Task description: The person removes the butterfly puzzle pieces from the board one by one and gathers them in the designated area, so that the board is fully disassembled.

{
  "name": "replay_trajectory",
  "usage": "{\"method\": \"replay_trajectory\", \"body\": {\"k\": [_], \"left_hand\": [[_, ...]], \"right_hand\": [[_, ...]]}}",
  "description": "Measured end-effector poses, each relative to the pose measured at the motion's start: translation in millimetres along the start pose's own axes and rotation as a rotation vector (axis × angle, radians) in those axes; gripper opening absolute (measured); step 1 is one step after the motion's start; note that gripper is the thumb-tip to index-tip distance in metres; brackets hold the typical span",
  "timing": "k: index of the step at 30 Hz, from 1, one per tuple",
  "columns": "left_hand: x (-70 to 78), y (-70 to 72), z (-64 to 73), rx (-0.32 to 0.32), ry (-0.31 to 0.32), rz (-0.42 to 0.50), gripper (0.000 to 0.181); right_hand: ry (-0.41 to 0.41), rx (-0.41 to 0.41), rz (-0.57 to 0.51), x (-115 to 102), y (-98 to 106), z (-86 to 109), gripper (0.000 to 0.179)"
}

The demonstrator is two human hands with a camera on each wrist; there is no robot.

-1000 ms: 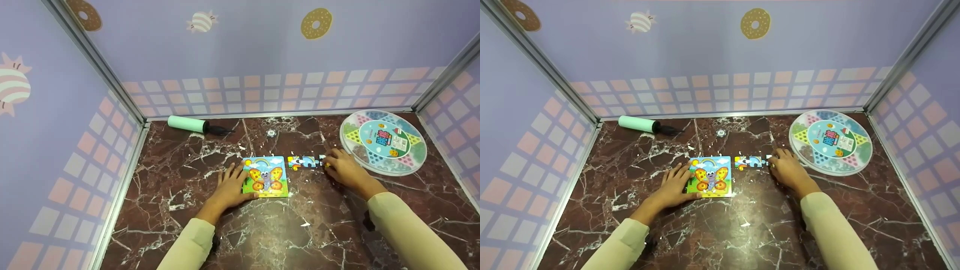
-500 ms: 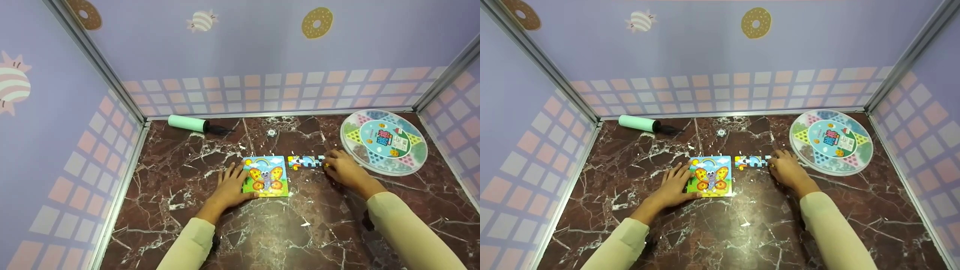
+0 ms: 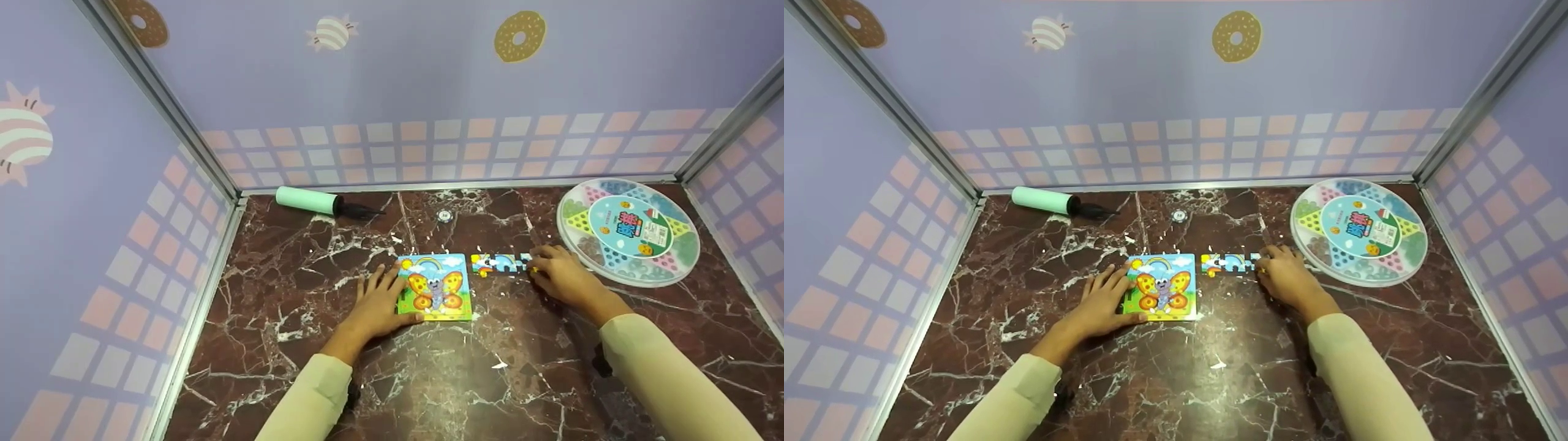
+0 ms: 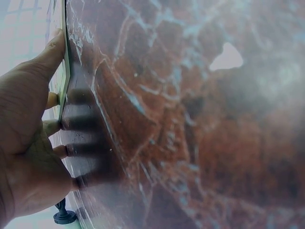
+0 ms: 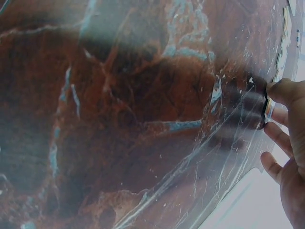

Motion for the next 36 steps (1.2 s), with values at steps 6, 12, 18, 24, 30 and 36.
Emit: {"method": "replay_trajectory", "body": {"k": [6, 12, 18, 24, 30, 36], "left_hand": [[-0.5, -0.9, 0.2, -0.002, 0.001, -0.002, 0.082], [-0.7, -0.2, -0.2, 0.0, 0.007, -0.005, 0.082], [-0.3, -0.1, -0.2, -0.001, 0.004, 0.0, 0.078], [-0.3, -0.9, -0.1, -0.013, 0.009, -0.006, 0.085], [0.5, -0.1, -1.4, -0.008, 0.012, -0.011, 0.088], [-0.2, -1.9, -1.1, -0.01, 0.021, -0.022, 0.089]], "right_hand": [[0.009, 0.001, 0.004, 0.5, 0.2, 0.4, 0.015], [0.031, 0.009, -0.001, 0.4, 0.8, -0.2, 0.016], [0.043, 0.023, -0.002, 0.1, 0.1, -0.8, 0.015], [0.075, 0.039, 0.008, -3.2, 0.6, -0.6, 0.016], [0.109, 0.075, 0.016, -4.7, 3.5, -1.6, 0.016], [0.07, 0.049, 0.027, -3.1, 0.2, -1.1, 0.015]]}}
Point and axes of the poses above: each hand's wrist, its own z-axis away from the middle knuckle, its own y-axis out of the back of the hand, x = y × z, the point moved 5 cm from there along -z, towards the middle knuckle, and after that the axes turned 2 degrees about y, right-handed, at the moved point
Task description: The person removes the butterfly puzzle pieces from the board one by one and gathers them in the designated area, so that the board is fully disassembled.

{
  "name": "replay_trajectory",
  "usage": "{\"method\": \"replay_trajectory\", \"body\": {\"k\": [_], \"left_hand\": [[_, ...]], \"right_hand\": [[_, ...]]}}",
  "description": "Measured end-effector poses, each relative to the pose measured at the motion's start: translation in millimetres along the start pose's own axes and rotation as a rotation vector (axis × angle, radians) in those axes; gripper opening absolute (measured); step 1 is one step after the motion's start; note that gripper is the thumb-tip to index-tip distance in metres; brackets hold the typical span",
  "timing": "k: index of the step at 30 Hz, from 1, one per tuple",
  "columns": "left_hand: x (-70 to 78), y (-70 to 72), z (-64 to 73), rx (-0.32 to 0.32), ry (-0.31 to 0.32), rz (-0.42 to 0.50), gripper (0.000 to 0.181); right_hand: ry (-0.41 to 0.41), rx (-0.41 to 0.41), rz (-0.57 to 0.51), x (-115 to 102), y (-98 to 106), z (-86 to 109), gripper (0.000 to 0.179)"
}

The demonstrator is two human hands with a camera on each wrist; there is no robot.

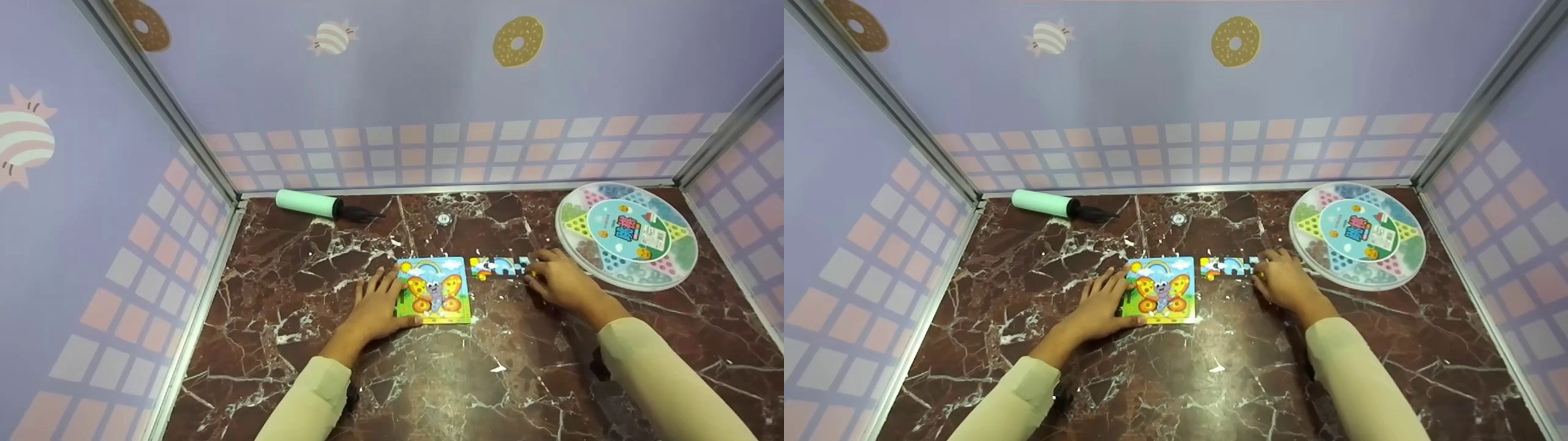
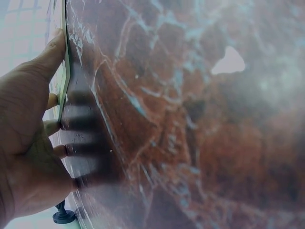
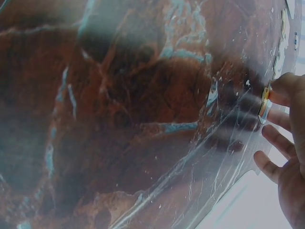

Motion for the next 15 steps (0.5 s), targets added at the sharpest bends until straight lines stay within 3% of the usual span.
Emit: {"method": "replay_trajectory", "body": {"k": [15], "left_hand": [[-1.6, 0.3, 1.0, 0.0, 0.009, 0.027, 0.111]], "right_hand": [[-0.056, 0.022, -0.018, 1.2, -0.8, -2.6, 0.017]]}}
Point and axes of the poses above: each hand's wrist, its own z-axis away from the middle knuckle, its own y-axis out of the back of the hand, x = y × z, the point moved 5 cm from there along -z, towards the middle knuckle, and after that the axes turned 2 degrees about y, right-handed, at the moved point
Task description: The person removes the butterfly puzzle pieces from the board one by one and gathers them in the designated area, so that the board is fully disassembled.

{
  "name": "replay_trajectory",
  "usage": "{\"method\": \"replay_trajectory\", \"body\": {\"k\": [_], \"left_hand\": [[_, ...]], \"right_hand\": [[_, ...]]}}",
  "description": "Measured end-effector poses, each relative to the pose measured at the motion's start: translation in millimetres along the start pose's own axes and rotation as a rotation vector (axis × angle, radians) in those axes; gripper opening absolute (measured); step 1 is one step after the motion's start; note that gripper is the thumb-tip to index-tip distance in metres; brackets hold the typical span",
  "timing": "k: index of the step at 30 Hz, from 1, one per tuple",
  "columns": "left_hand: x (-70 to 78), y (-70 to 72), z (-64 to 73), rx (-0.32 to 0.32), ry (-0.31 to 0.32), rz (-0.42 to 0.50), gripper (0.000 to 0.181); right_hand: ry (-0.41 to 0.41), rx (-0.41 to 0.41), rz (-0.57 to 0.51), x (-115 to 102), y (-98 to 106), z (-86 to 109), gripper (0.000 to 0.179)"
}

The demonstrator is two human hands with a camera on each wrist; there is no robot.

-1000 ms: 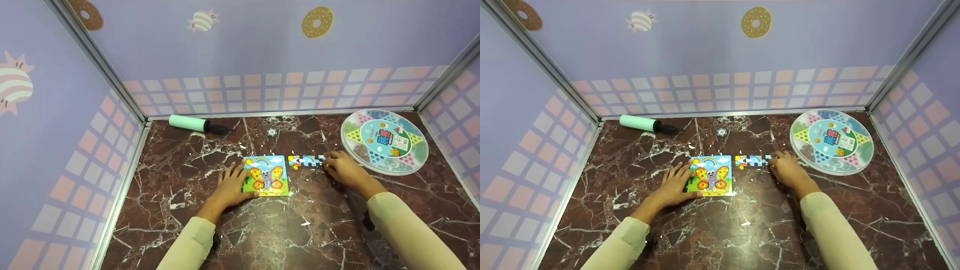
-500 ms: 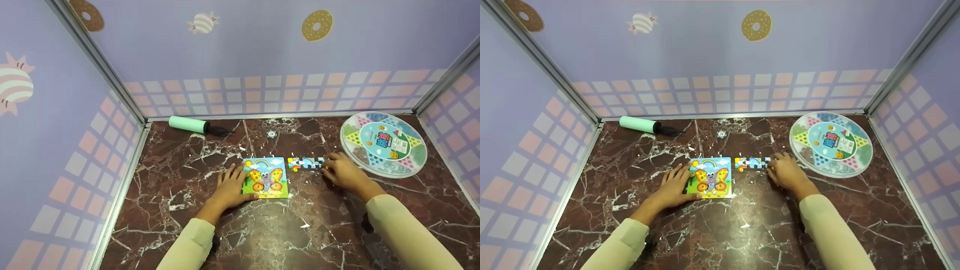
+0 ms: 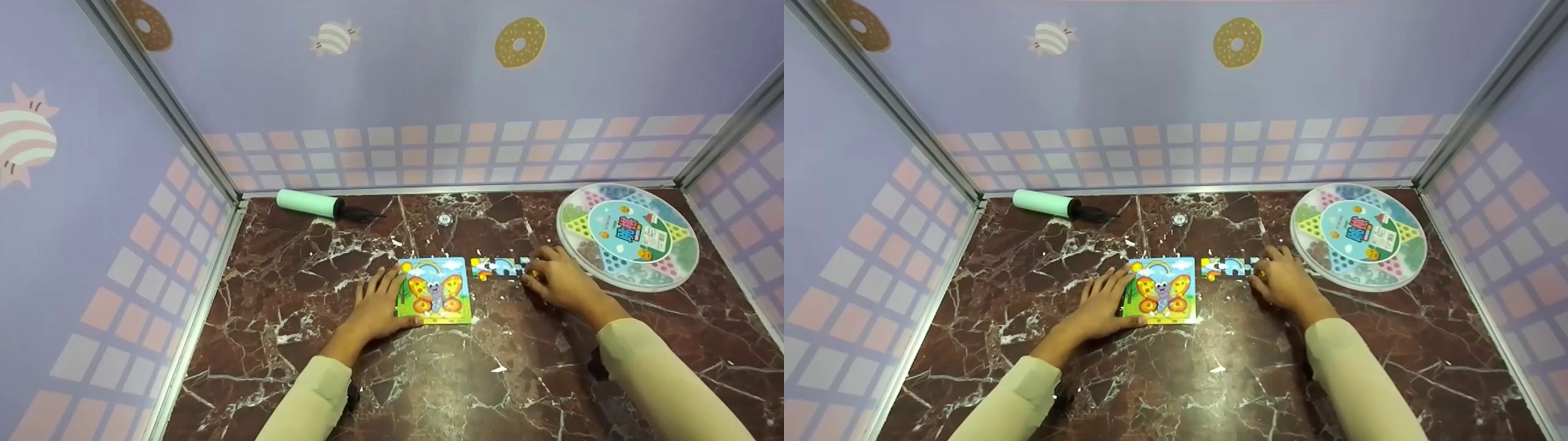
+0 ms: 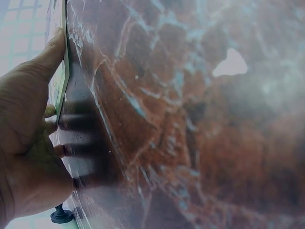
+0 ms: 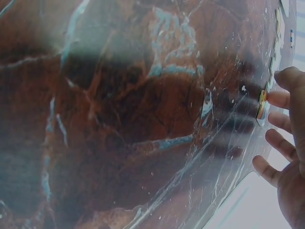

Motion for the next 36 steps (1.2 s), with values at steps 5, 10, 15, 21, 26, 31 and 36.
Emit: {"method": "replay_trajectory", "body": {"k": [5, 10, 15, 21, 26, 31, 36], "left_hand": [[-2.7, -0.9, -0.2, 0.003, 0.005, 0.025, 0.11], [-2.3, 1.3, 0.7, 0.008, 0.012, 0.024, 0.109], [-2.0, 1.4, 0.3, 0.007, 0.017, 0.029, 0.111], [-3.7, 1.0, -1.4, 0.016, 0.024, 0.023, 0.114], [-3.8, 2.1, -0.6, 0.009, 0.029, 0.028, 0.116], [-6.0, -0.5, -3.3, 0.016, 0.014, 0.059, 0.118], [-12.1, -8.5, -8.3, 0.051, -0.007, 0.069, 0.122]], "right_hand": [[-0.013, 0.022, 0.016, -3, 0, -4.1, 0.024], [-0.013, 0.052, 0.044, -17, 0, -13.7, 0.03], [-0.028, 0.031, 0.041, -36, -7, -26.4, 0.037], [0.016, 0.011, 0.016, -67, -20, -40.9, 0.04], [0.076, -0.004, 0.006, -93, -33, -48.7, 0.04], [0.115, -0.04, -0.006, -115, -48, -53.2, 0.039], [0.154, -0.06, -0.012, -136, -59, -56.8, 0.038]]}}
Point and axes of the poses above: each hand's wrist, its own z-axis away from the middle knuckle, its own y-axis out of the back of the hand, x = y × z, the point moved 5 cm from there along -z, towards the middle knuckle, and after that the axes turned 2 degrees about y, right-handed, at the moved point
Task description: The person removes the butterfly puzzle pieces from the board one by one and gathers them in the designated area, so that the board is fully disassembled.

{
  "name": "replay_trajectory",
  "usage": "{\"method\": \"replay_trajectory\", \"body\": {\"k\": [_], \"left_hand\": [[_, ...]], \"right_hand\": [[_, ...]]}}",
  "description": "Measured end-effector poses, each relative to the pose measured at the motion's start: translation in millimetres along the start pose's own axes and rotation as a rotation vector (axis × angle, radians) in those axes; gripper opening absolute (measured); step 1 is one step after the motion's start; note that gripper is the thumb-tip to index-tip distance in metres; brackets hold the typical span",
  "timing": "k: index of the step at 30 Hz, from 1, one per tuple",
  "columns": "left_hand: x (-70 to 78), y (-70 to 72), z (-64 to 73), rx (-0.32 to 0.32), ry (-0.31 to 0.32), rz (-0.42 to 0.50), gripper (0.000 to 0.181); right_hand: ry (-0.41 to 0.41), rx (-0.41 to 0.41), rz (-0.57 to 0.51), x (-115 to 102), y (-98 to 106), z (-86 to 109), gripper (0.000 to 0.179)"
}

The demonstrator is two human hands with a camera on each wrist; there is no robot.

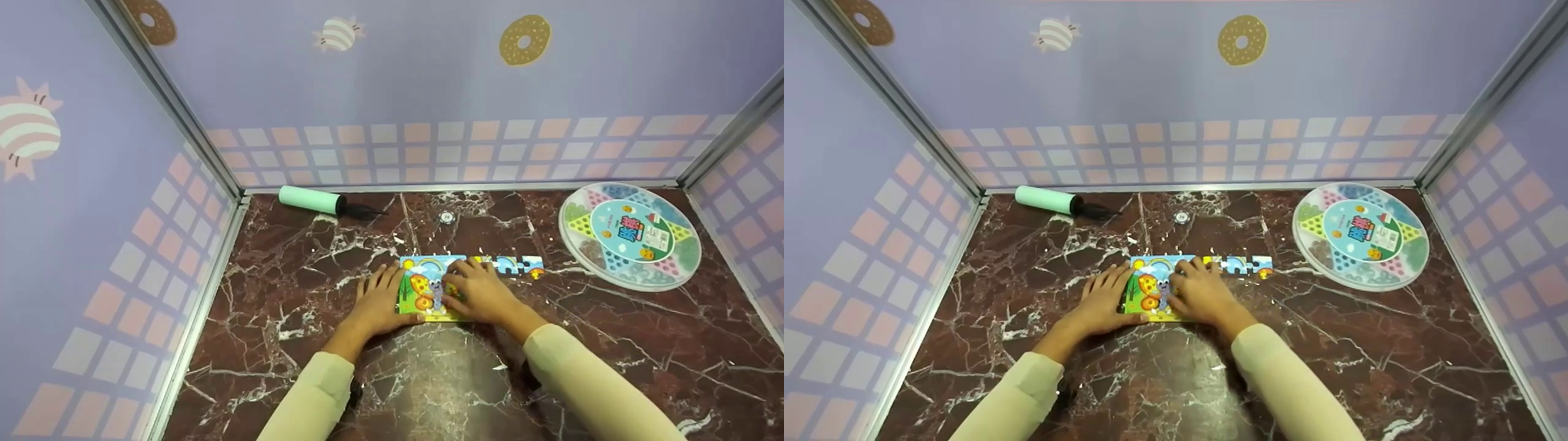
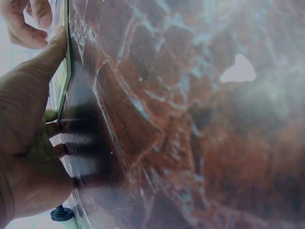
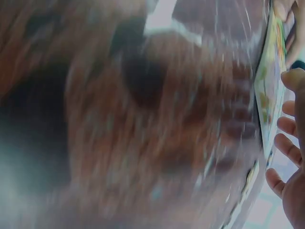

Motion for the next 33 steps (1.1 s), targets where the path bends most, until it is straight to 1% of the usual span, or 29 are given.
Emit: {"method": "replay_trajectory", "body": {"k": [3, 9, 14, 17, 20, 24, 25, 27, 30, 33], "left_hand": [[0.2, -0.8, -0.5, 0.0, -0.002, -0.001, 0.123], [7.8, 7.1, 4.4, -0.017, 0.001, -0.018, 0.122], [-1.1, -0.5, 0.3, -0.005, -0.002, -0.005, 0.124], [-5.1, -4.2, -1.5, 0.009, -0.012, -0.003, 0.125], [-5.3, -4.2, -1.8, 0.017, -0.021, -0.012, 0.126], [3.8, 4.6, 3.2, 0.001, -0.015, -0.017, 0.122], [5.0, 5.6, 4.0, 0.007, -0.016, -0.028, 0.12], [10.6, 10.2, 7.0, -0.008, -0.007, -0.032, 0.116], [12.7, 10.7, 7.5, -0.017, 0.003, -0.052, 0.114], [14.2, 11.6, 7.8, -0.031, 0.013, -0.055, 0.116]], "right_hand": [[0.002, -0.007, 0.006, -8, -6, -4.5, 0.04], [-0.017, -0.017, 0.02, -17, -14, -12.1, 0.044], [-0.04, -0.005, 0.039, -19, -17, -16.7, 0.043], [-0.063, -0.02, 0.033, -21, -20, -20.2, 0.044], [-0.089, -0.037, 0.027, -23, -21, -24.4, 0.044], [-0.099, -0.034, 0.039, -29, -21, -30.5, 0.043], [-0.098, -0.035, 0.045, -31, -21, -31.7, 0.043], [-0.097, -0.041, 0.055, -34, -22, -34.1, 0.044], [-0.105, -0.061, 0.06, -39, -24, -37.3, 0.043], [-0.12, -0.088, 0.058, -43, -26, -40.7, 0.036]]}}
Point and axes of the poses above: each hand's wrist, its own z-axis away from the middle knuckle, its own y-axis out of the back of the hand, x = y × z, the point moved 5 cm from there along -z, towards the middle knuckle, and after that the axes turned 2 degrees about y, right-handed, at the moved point
